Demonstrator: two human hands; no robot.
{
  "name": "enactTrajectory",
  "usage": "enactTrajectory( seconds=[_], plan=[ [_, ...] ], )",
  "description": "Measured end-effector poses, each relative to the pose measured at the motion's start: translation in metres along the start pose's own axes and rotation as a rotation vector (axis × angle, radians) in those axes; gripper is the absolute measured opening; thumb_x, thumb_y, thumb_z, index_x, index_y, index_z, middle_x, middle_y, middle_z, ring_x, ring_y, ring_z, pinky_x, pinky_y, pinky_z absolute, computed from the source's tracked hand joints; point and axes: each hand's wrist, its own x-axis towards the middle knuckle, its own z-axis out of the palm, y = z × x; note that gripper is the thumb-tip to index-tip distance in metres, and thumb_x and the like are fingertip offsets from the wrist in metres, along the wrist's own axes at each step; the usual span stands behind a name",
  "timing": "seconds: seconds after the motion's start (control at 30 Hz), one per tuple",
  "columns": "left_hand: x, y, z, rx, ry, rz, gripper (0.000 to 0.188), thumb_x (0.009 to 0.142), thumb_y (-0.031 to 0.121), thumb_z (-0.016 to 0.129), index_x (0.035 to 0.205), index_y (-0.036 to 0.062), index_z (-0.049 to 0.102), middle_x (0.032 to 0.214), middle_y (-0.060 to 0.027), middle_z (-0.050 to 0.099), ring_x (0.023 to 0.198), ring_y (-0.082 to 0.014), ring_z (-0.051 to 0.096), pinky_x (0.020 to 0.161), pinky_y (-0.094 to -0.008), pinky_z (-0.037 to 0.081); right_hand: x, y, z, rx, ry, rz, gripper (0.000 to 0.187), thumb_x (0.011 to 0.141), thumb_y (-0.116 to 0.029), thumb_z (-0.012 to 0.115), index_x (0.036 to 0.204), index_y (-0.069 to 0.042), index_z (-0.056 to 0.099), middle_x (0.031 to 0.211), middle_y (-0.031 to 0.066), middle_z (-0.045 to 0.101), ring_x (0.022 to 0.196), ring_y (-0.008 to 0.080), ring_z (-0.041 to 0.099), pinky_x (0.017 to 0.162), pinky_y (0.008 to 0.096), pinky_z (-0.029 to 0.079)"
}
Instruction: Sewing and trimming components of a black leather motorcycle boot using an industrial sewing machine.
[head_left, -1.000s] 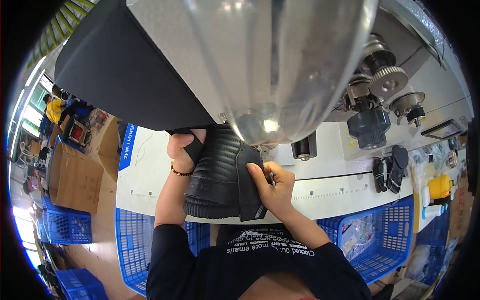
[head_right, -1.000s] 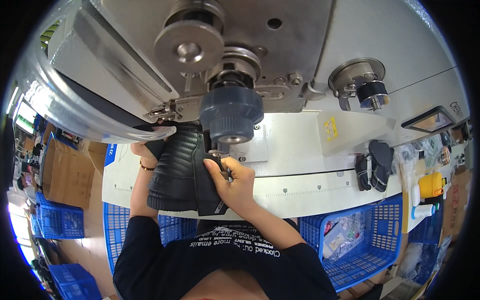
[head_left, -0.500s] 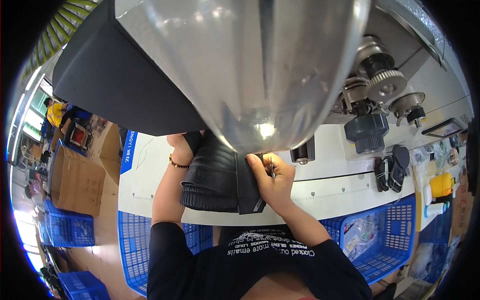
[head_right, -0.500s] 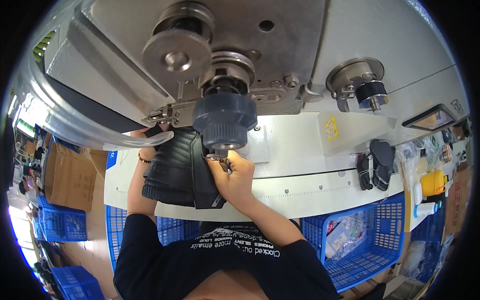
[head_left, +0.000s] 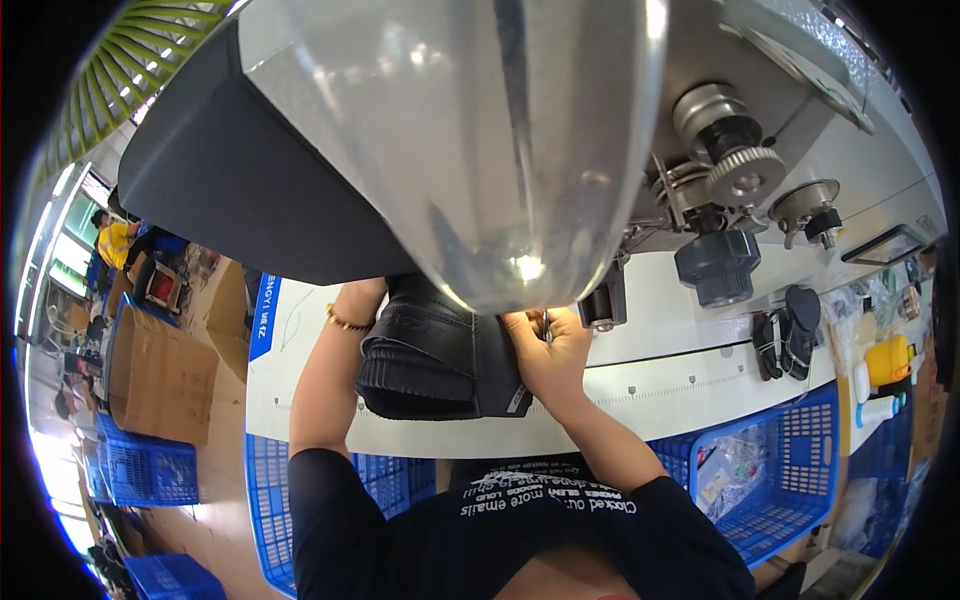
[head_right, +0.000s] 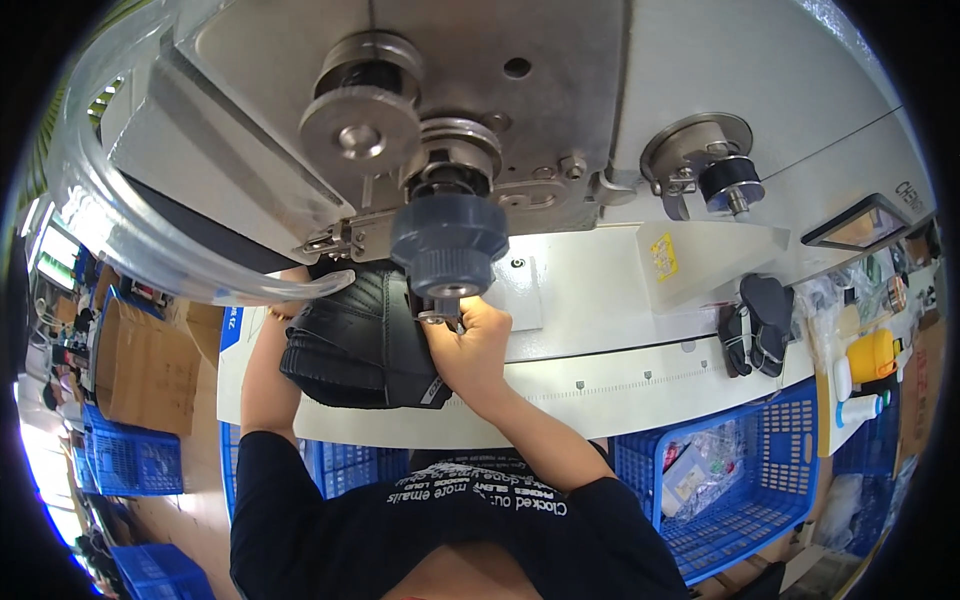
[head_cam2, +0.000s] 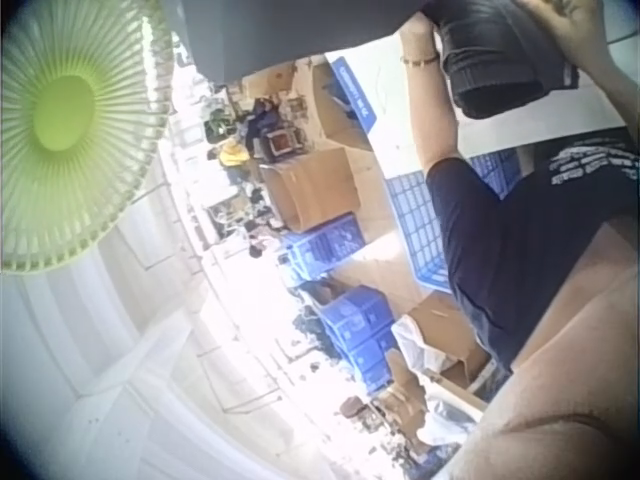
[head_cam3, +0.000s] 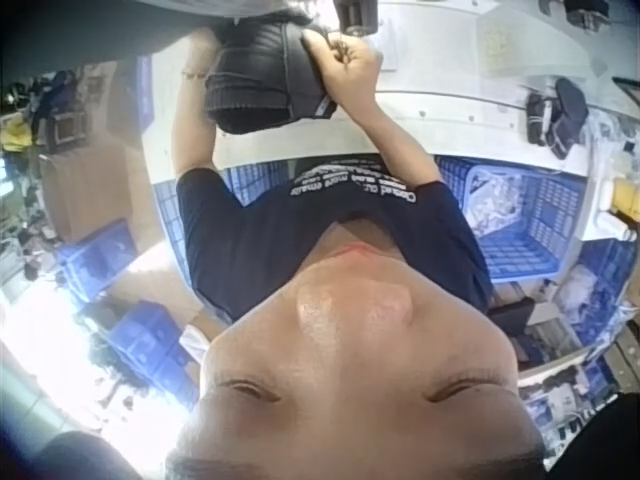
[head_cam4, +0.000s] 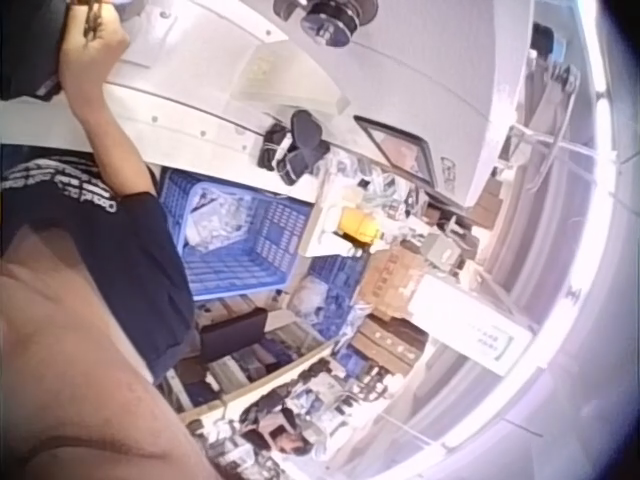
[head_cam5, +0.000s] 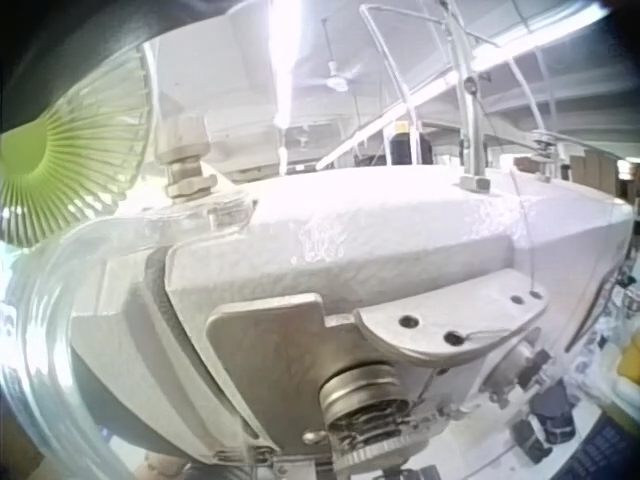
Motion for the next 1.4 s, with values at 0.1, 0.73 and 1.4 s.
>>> enactTrajectory(
  seconds=[0.1,0.73,1.4],
  plan=[
    [-0.006,0.019,-0.009,0.293,0.074,-0.007,0.032,0.089,0.021,0.039,0.094,-0.0068,0.054,0.095,-0.0134,0.056,0.082,-0.0203,0.052,0.075,-0.0293,0.042,0.000,-0.003,0.001,0.034,-0.018,0.012,0.011,0.067,-0.004,0.060,0.060,0.002,0.052,0.044,0.0024,0.046,0.044,0.0037,0.037,0.039,0.0240,0.029],
    [-0.041,0.072,0.036,-0.456,-0.177,-0.518,0.030,0.082,0.009,0.056,0.108,-0.0032,0.048,0.100,-0.0064,0.054,0.093,-0.0135,0.051,0.079,-0.0264,0.043,-0.023,-0.019,0.017,0.525,-0.242,0.323,0.019,0.081,-0.016,0.061,0.072,0.000,0.055,0.059,-0.0004,0.053,0.046,0.0045,0.047,0.040,0.0185,0.041],
    [-0.074,0.090,0.077,-0.440,-0.156,-0.441,0.024,0.081,0.007,0.057,0.104,0.0000,0.052,0.095,-0.0039,0.057,0.087,-0.0110,0.053,0.077,-0.0252,0.043,0.001,-0.027,-0.032,0.469,-0.393,0.565,0.020,0.077,-0.020,0.065,0.074,-0.002,0.058,0.056,0.0009,0.054,0.039,0.0047,0.047,0.033,0.0158,0.036]
  ],
)
